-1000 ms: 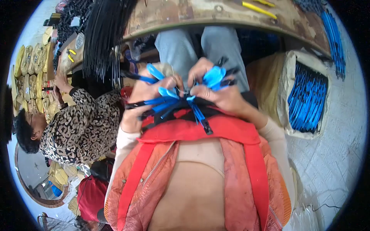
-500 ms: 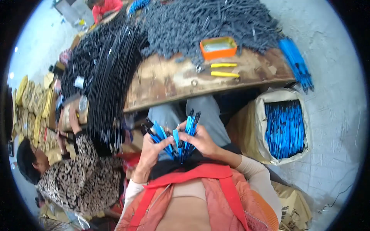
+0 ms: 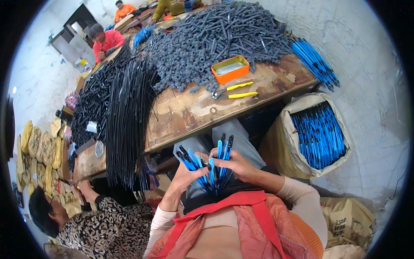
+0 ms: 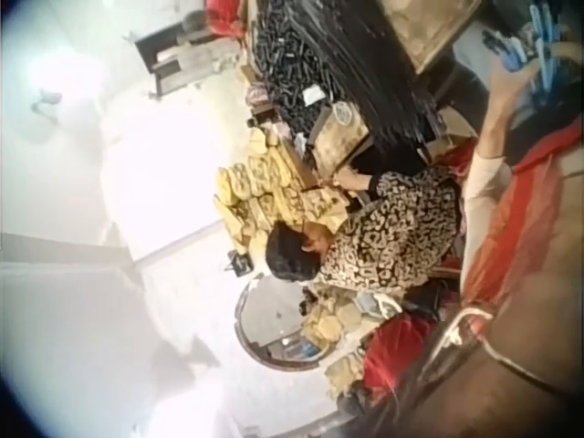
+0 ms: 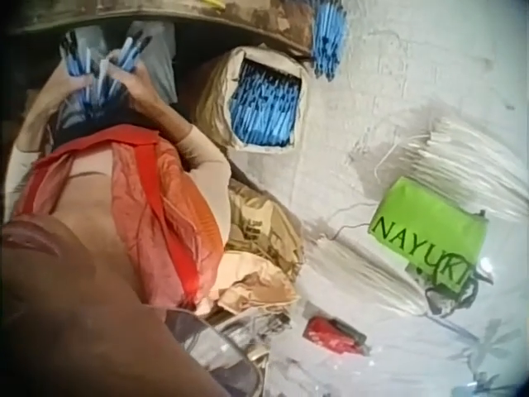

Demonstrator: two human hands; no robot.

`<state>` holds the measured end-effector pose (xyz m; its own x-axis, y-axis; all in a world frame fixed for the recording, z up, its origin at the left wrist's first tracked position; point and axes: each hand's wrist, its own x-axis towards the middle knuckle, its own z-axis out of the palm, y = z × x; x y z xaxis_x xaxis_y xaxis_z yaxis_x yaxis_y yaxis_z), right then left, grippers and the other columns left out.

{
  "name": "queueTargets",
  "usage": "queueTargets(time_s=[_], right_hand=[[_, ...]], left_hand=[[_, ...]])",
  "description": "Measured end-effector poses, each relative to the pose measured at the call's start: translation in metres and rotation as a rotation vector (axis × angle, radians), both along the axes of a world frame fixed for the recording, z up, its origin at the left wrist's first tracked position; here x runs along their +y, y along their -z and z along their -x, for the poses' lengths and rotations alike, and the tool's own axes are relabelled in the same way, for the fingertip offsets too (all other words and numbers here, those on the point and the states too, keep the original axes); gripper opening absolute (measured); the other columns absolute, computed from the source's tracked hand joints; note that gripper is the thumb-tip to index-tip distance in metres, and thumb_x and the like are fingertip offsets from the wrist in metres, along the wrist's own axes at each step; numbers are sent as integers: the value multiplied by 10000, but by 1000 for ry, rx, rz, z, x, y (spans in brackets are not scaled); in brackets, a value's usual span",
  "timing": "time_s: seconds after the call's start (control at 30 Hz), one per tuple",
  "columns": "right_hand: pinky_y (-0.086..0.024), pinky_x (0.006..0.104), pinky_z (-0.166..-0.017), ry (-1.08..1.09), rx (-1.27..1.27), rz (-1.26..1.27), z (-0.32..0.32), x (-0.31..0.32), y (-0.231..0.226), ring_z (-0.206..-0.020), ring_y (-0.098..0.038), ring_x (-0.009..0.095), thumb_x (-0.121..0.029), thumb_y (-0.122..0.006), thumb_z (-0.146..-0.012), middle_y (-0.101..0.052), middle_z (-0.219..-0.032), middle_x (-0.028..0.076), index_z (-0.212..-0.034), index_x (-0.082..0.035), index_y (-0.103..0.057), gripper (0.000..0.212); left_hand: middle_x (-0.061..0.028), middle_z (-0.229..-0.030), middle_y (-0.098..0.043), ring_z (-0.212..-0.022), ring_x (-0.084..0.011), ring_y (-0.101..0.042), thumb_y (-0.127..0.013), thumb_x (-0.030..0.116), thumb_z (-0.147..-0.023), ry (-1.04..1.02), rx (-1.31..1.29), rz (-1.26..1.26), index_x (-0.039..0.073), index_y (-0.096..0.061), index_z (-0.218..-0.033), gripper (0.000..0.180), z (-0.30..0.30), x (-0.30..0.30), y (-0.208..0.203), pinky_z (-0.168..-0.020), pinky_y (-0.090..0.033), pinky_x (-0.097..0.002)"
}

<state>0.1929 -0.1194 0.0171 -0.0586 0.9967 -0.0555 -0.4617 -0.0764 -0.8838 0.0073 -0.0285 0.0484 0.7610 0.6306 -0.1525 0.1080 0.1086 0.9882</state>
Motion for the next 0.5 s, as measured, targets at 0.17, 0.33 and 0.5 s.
queueTargets(time_s=[0.17, 0.33, 0.5], right_hand=[[-390, 325, -1019, -304, -329, 1, -29, 0, -34, -1156, -515, 162, -232, -692, -896, -543, -1269, 60, -1361, -39, -460, 554], [-491, 352, -896, -663, -1112, 40, -105, 30, -84, -1024, -621, 204, -276, -692, -895, -632, -1093, 103, -1422, -97, -414, 622], [-507, 330, -845, -569, -1325, -126, -172, 142, -123, -957, -642, 184, -214, -651, -911, -687, -1029, 97, -1165, -34, -647, 311]], left_hand=[[-70, -913, -679, -810, -168, -656, -757, 88, -750, -11, 20, 231, -37, -627, -1116, 408, 1, 14, 14, -739, -511, -293], [-115, -1011, -673, -960, -229, -659, -735, 147, -722, 2, -81, 327, -14, -625, -1068, 397, 16, 38, 30, -888, -499, -343], [-51, -938, -681, -809, -145, -617, -728, 186, -783, -40, -140, 374, 3, -668, -1078, 352, 15, 47, 32, -722, -488, -288]])
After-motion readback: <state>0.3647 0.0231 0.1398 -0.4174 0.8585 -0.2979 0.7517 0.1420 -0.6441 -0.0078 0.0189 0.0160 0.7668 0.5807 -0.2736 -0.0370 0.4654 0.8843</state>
